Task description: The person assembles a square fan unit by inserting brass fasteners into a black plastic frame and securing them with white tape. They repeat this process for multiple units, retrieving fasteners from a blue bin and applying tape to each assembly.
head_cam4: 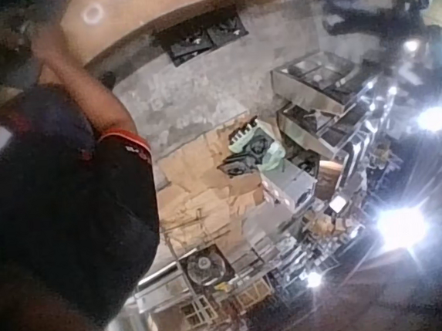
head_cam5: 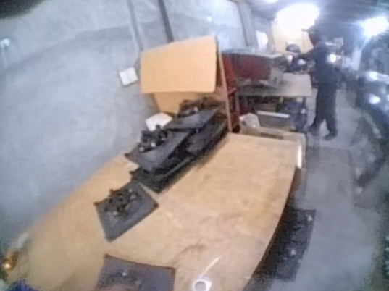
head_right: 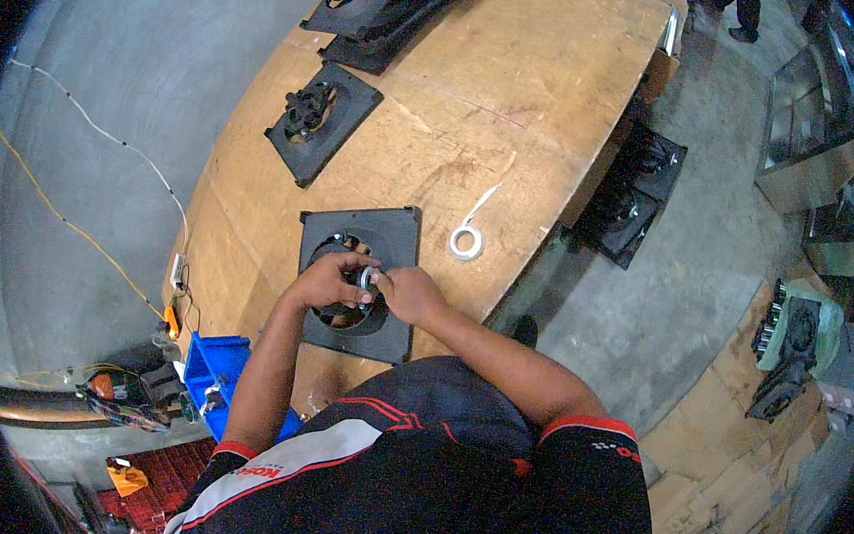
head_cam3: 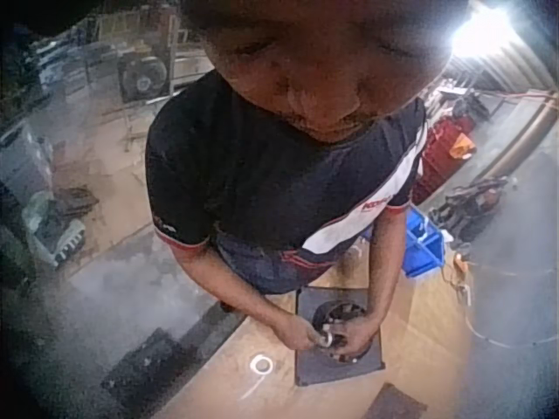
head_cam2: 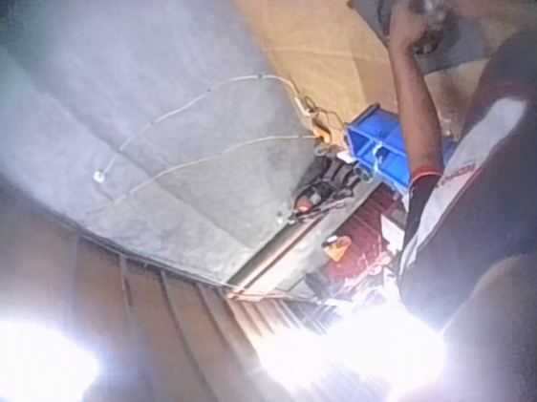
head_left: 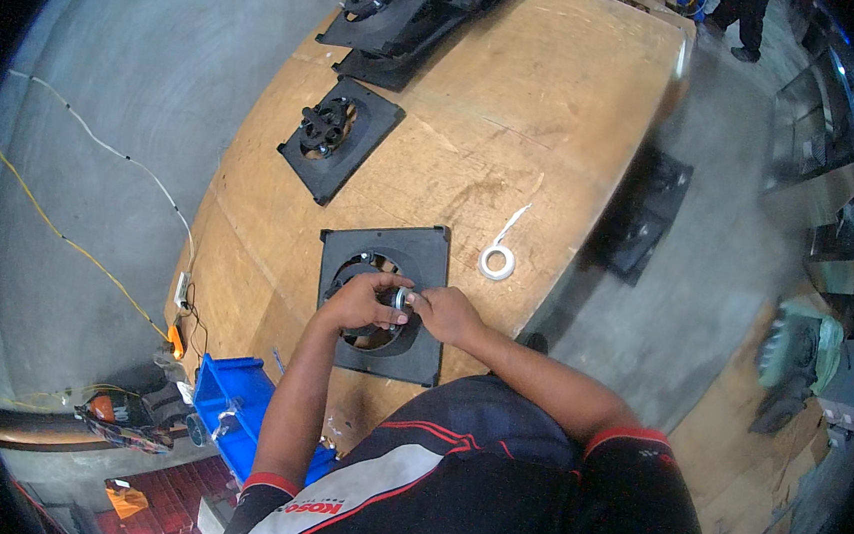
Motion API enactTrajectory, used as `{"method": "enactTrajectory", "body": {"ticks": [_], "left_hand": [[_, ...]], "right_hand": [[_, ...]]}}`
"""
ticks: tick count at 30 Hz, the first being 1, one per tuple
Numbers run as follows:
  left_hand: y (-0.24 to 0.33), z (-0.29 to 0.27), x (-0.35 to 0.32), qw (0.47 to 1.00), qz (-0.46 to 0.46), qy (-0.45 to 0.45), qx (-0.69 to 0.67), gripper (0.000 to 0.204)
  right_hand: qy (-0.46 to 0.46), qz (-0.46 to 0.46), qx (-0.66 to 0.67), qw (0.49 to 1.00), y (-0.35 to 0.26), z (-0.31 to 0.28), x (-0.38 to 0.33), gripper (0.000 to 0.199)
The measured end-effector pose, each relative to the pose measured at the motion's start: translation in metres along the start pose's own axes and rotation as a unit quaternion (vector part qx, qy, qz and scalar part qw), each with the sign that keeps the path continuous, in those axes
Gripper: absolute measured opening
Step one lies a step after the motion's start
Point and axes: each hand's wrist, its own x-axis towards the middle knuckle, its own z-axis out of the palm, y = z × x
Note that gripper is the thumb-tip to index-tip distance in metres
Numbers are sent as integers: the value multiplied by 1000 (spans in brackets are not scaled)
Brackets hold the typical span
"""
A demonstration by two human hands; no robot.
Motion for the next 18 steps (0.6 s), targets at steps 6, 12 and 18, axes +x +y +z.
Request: {"method": "enactTrajectory", "body": {"ticks": [6, 12, 18], "left_hand": [[-4, 3, -2, 999, 27, 17, -9, 62], [2, 2, -2, 1000, 19, 10, -16, 62], [-10, 3, 1, 997, 77, 25, 14, 62]], "right_hand": [[-51, 14, -20, 998, -14, -25, -3, 51], [20, -59, -74, 995, 2, -2, -11, 48], [-124, 27, -125, 984, -3, -11, 3, 41]]}}
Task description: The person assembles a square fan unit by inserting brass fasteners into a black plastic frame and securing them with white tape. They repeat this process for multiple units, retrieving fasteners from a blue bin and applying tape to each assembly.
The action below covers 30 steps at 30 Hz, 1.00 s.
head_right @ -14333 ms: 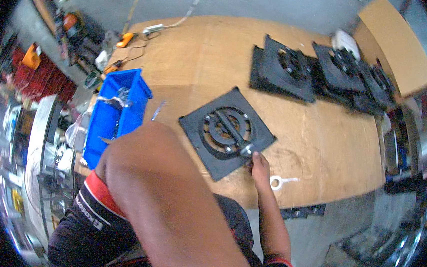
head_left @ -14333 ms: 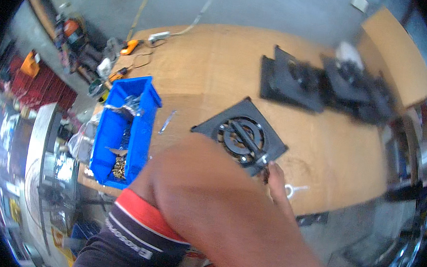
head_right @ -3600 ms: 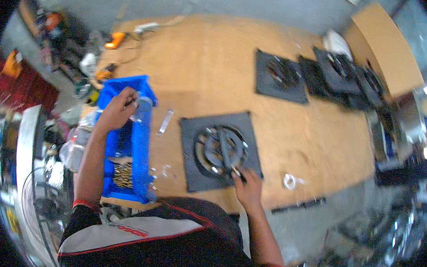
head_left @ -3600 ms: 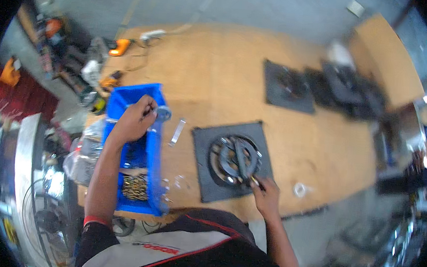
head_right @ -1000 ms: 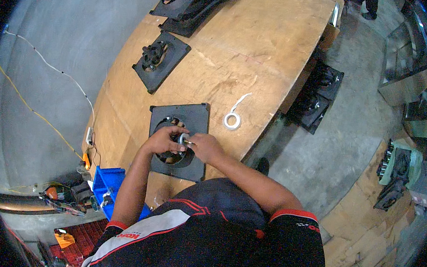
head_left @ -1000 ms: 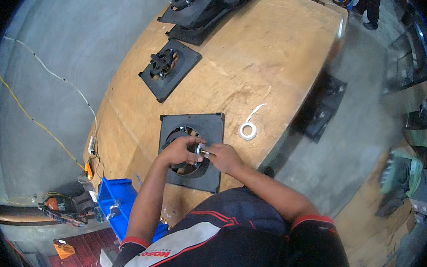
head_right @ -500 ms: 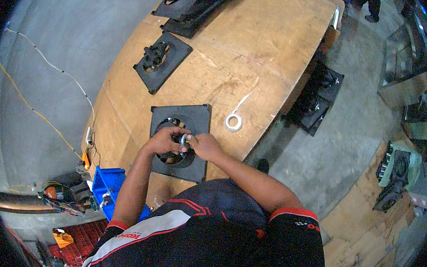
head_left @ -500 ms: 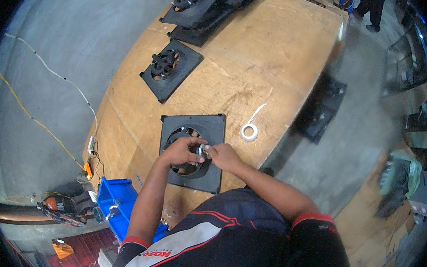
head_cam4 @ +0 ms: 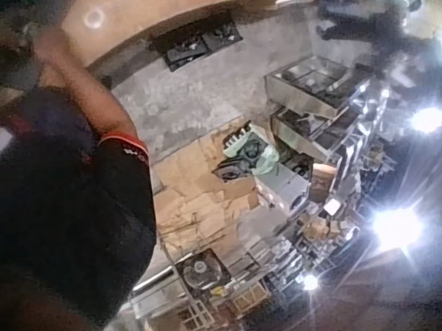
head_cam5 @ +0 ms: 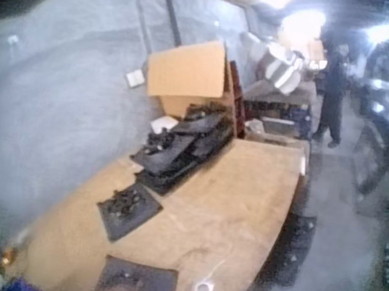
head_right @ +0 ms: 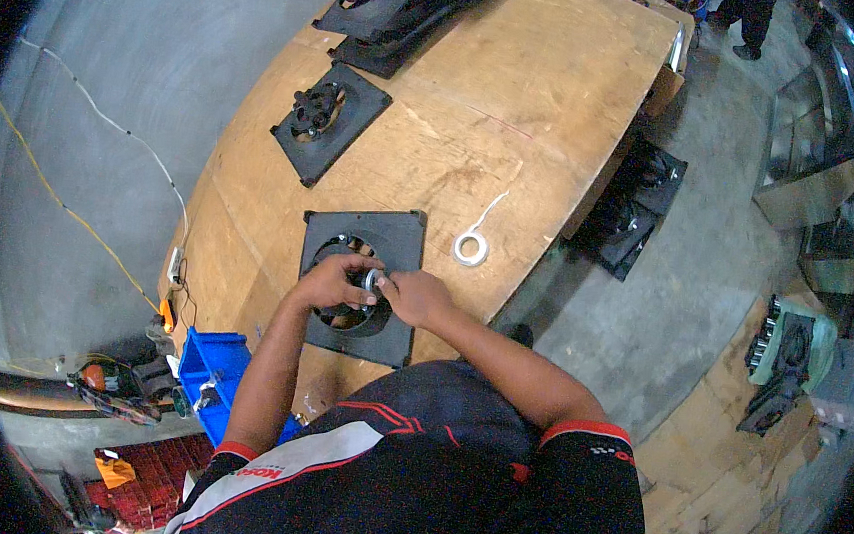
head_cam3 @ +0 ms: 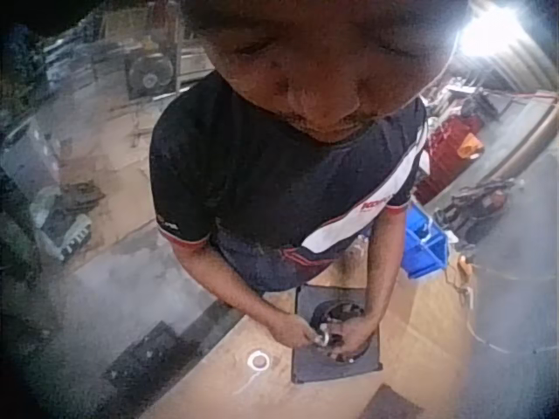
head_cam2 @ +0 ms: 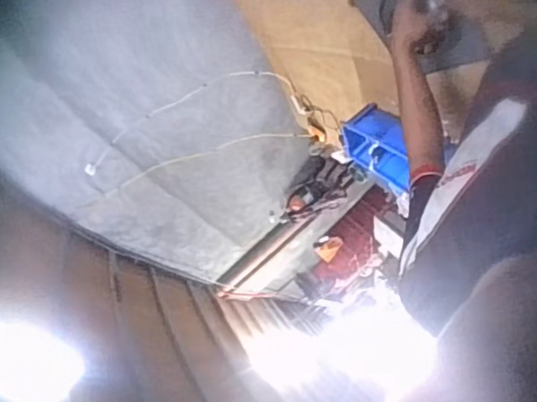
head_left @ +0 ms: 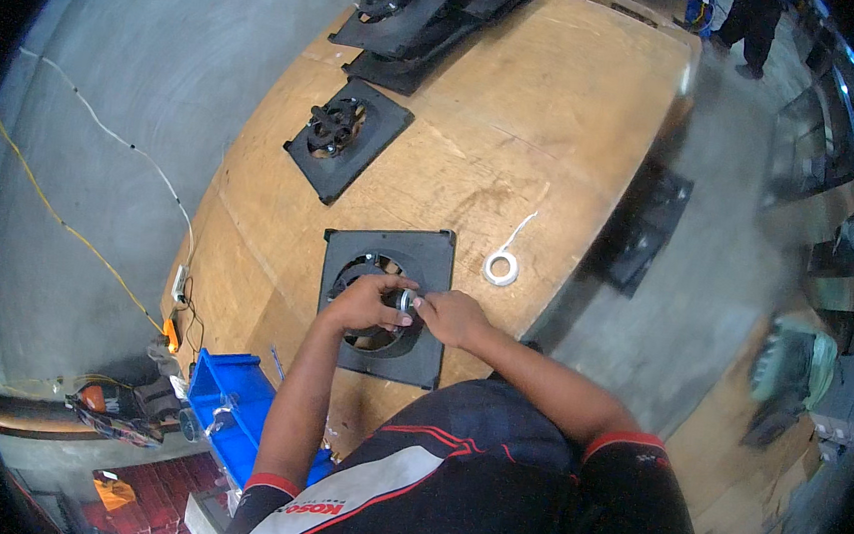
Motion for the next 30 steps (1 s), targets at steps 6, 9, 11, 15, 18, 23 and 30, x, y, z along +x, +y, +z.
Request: {"method": "enactTrajectory", "body": {"ticks": [6, 9, 11, 15, 18, 23, 30], "left_hand": [[5, -1, -1, 999, -34, -7, -22, 61], [10, -2, 1, 997, -70, -21, -13, 64], [4, -1, 0, 998, -55, -21, -33, 65], [-9, -1, 1, 1000, -3, -9, -17, 62], [9, -3, 1, 998, -60, -26, -20, 67], [2, -1, -1, 999, -35, -16, -20, 66], [17, -2, -2, 998, -59, -20, -17, 66]], "right_hand": [[136, -55, 41, 988, -3, 9, -8, 46], [28, 8, 42, 999, 0, 1, 6, 43], [40, -21, -3, 999, -10, -9, -6, 45], [142, -107, 4, 984, -5, 3, -11, 49], [42, -24, 29, 998, -1, 3, 2, 46], [85, -79, -12, 993, -6, -6, -13, 48], [-1, -29, 8, 1000, 3, -1, 6, 42]]}}
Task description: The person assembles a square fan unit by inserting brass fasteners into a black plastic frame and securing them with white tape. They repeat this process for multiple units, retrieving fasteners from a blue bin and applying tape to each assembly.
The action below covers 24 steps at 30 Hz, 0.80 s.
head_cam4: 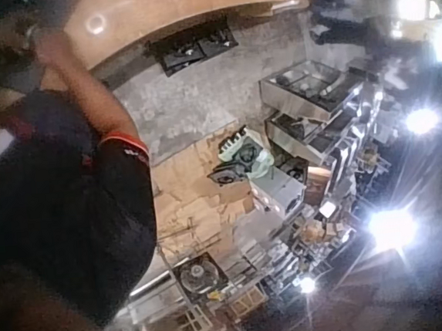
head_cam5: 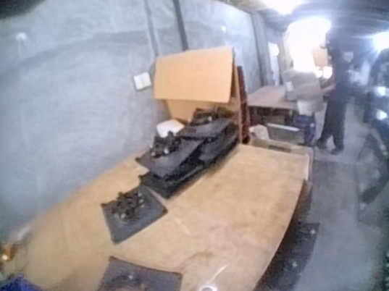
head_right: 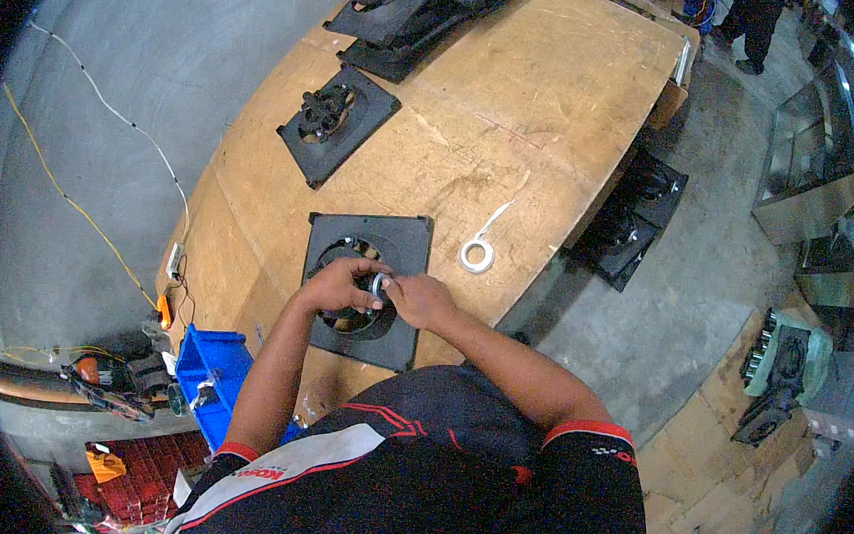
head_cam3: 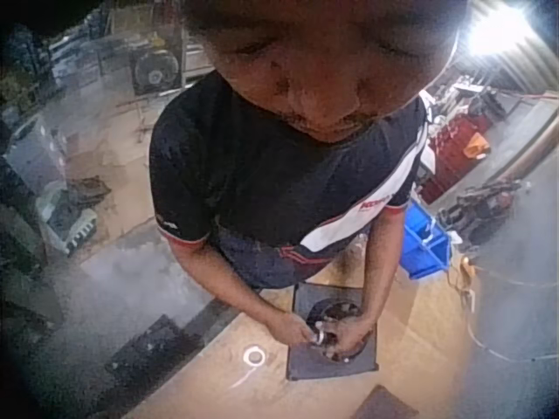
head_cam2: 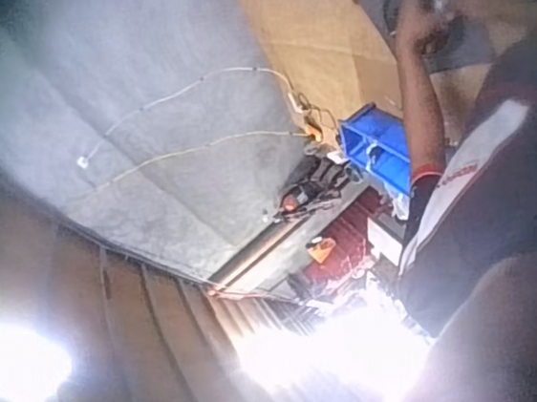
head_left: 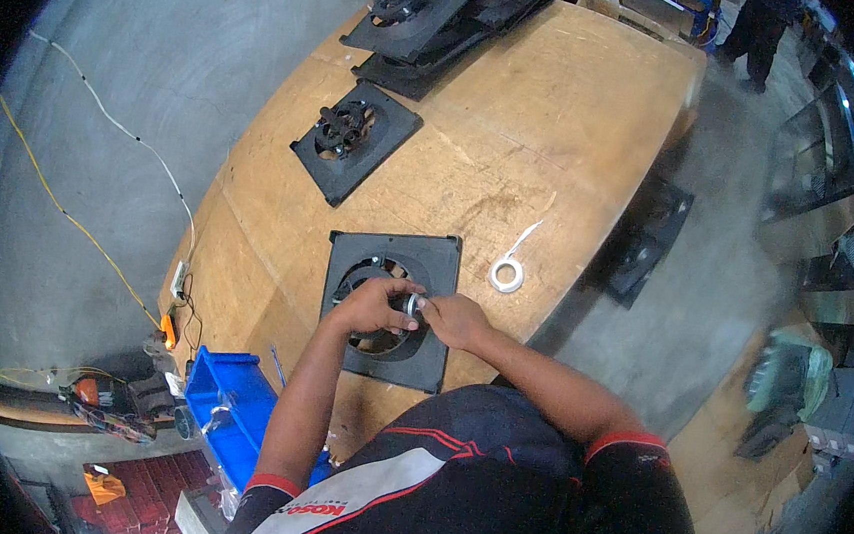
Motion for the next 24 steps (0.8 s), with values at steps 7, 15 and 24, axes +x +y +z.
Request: {"method": "enactTrajectory", "body": {"ticks": [7, 15, 24], "left_hand": [[-16, -1, 5, 999, 39, -1, 4, 64], [-13, 0, 2, 999, 30, -10, -12, 62], [-19, -1, 4, 999, 34, -8, 5, 63]], "right_hand": [[88, -47, 2, 995, 0, 10, -9, 44], [126, -92, -6, 988, -3, 3, -15, 49], [168, -130, -4, 977, 5, 13, -15, 45]]}}
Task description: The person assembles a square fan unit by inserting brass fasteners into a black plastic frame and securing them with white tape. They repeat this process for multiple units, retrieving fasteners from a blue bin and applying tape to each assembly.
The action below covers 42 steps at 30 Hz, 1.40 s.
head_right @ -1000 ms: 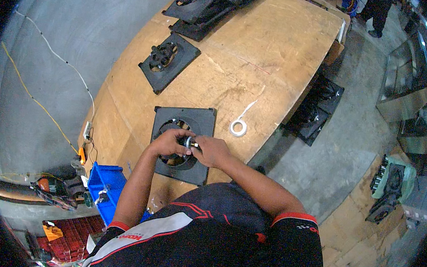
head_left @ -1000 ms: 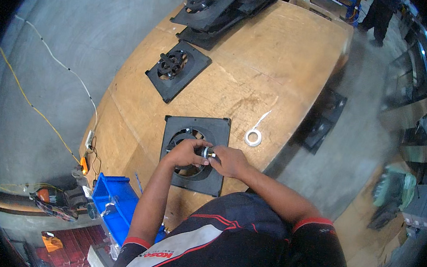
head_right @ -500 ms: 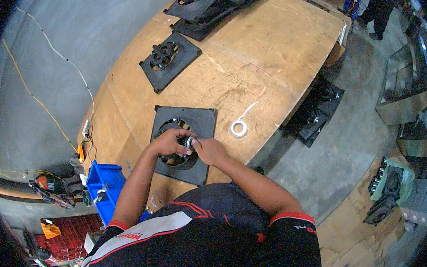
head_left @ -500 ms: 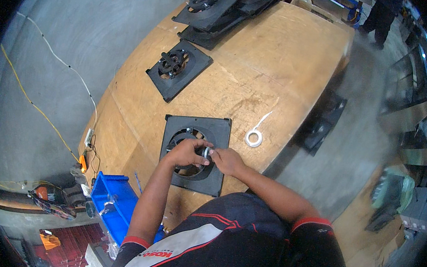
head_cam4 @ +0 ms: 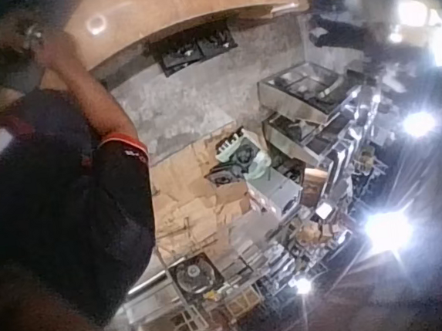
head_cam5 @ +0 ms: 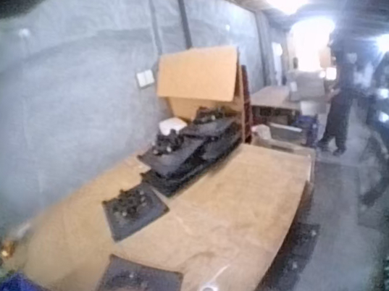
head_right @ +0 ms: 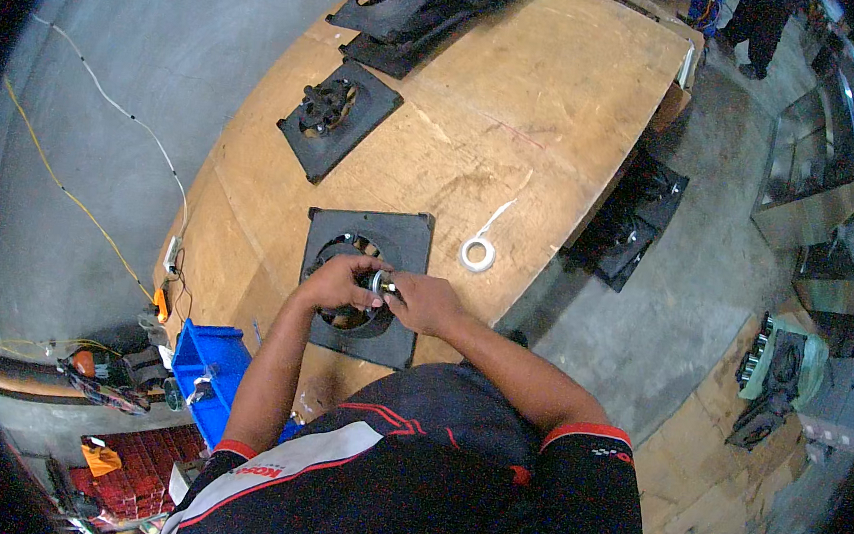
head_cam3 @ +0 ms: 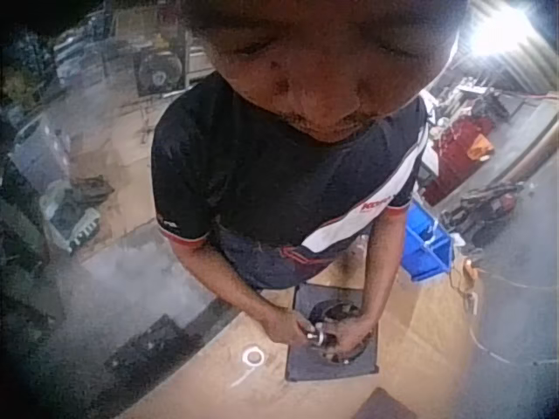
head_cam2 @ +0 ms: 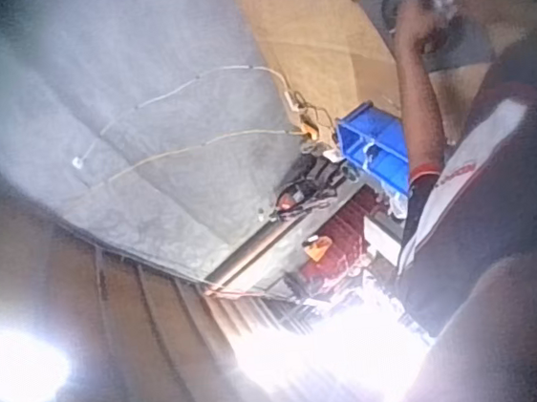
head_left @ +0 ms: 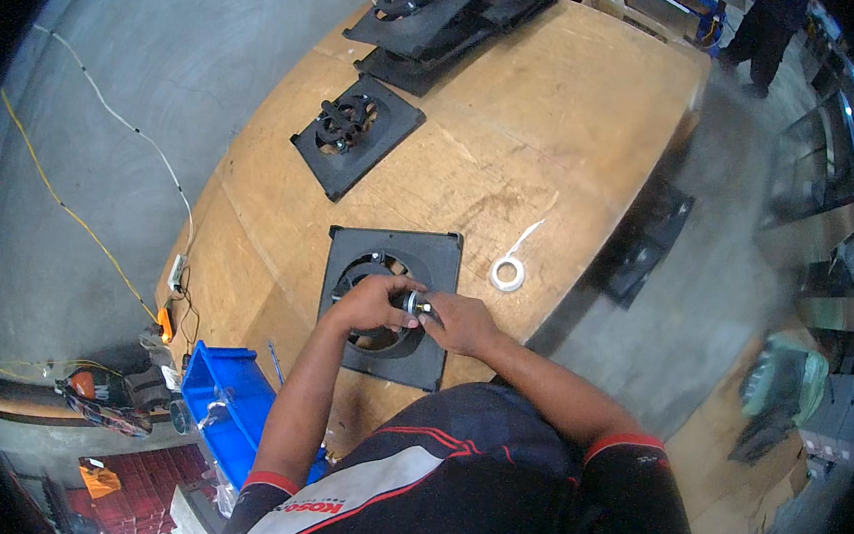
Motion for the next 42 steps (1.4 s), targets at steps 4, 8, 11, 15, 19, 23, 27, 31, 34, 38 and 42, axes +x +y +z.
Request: {"method": "enactTrajectory", "body": {"ticks": [4, 8, 11, 15, 19, 23, 27, 31, 34, 38, 42], "left_hand": [[8, -2, 2, 1000, -29, -10, 6, 63], [5, 0, 0, 1000, -18, 0, -10, 62], [8, -2, 2, 1000, -24, -14, -13, 62], [9, -6, 4, 999, -34, -27, 0, 62], [13, -2, 0, 999, -45, -16, -1, 61], [16, -3, 0, 999, -29, -18, -8, 62], [9, -2, 0, 999, -27, -14, -22, 62], [14, -2, 0, 999, -39, -12, -4, 63], [16, -3, -1, 999, -33, -10, 1, 62], [22, 0, -4, 999, -31, 2, -7, 60], [19, -1, -3, 1000, -22, -5, -1, 60]], "right_hand": [[-81, 87, -22, 993, 2, 4, 6, 42], [-46, 31, -3, 998, -4, -7, 3, 39], [-38, 18, -7, 999, 3, 0, 4, 39], [-111, 103, 18, 988, 8, 8, 12, 37], [-56, 42, -1, 998, -8, -14, 4, 40], [-42, 54, 33, 997, 8, 10, 9, 42], [-98, 90, 3, 991, -2, -3, 10, 44], [-12, 31, 9, 999, -4, -2, 4, 50], [-96, 88, 42, 991, 4, 3, 14, 49], [-27, 36, 6, 999, 1, -5, 8, 47], [-78, 87, 38, 992, 8, 8, 13, 46]]}}
